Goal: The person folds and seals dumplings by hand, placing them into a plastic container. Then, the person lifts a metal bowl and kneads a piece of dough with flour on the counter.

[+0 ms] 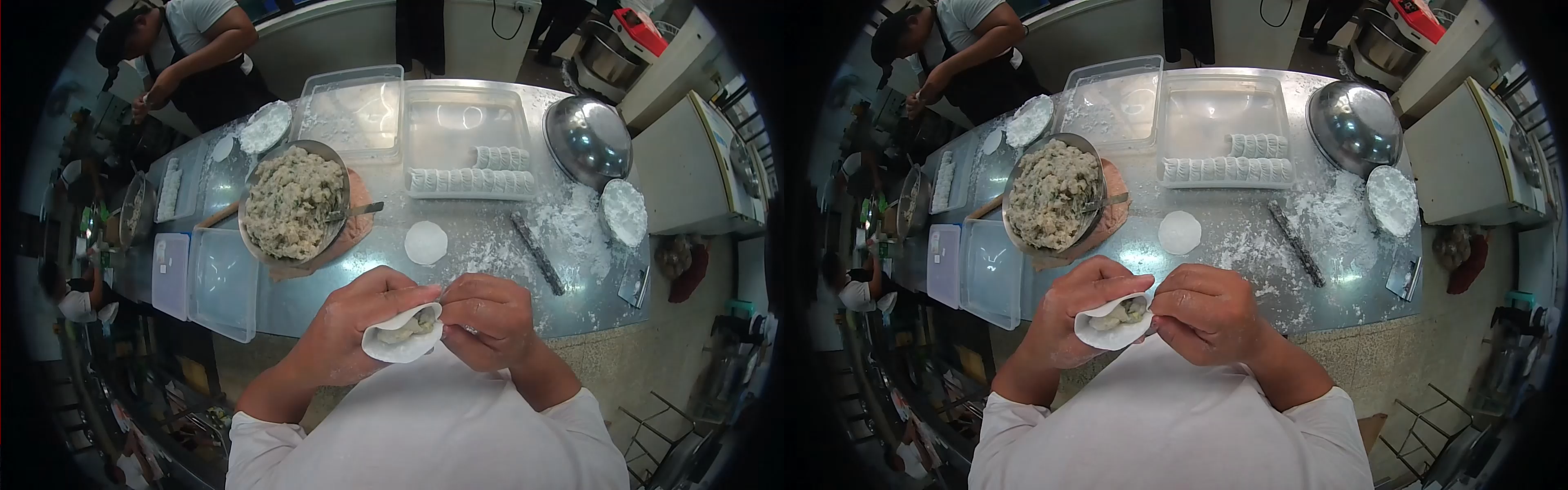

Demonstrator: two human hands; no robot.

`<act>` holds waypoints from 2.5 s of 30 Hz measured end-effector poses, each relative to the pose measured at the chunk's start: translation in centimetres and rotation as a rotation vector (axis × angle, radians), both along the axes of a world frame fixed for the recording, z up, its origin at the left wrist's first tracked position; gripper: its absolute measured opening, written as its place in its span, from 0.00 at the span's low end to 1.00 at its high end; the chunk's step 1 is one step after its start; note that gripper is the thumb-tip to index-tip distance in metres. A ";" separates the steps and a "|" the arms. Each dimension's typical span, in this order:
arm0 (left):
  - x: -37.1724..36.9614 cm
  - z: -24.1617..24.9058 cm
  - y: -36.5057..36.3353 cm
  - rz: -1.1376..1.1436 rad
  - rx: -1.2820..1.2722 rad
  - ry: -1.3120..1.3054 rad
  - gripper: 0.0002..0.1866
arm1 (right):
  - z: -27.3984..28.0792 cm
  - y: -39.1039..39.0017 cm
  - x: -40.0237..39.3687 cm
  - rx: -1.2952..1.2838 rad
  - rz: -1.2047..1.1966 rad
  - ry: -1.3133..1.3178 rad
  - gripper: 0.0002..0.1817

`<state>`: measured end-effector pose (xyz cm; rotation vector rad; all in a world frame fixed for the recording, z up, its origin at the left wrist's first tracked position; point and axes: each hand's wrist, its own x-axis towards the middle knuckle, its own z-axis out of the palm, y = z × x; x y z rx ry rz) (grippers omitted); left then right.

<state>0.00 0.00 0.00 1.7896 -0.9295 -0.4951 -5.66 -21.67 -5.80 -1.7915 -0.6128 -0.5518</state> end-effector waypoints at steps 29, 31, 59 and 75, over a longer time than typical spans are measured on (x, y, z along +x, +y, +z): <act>0.1 0.0 -0.2 -0.035 -0.043 0.090 0.33 | 0.8 0.1 0.1 0.058 -0.024 0.002 0.09; 0.1 -0.5 -0.2 0.003 -0.060 0.047 0.32 | 0.8 0.0 0.1 0.052 -0.021 -0.004 0.09; -0.4 -0.8 -0.2 0.023 -0.078 0.026 0.30 | 0.8 -0.1 -0.1 0.005 -0.044 -0.009 0.10; -0.3 -0.3 -0.3 0.017 -0.066 -0.025 0.30 | 1.0 0.0 0.1 0.038 -0.030 0.001 0.11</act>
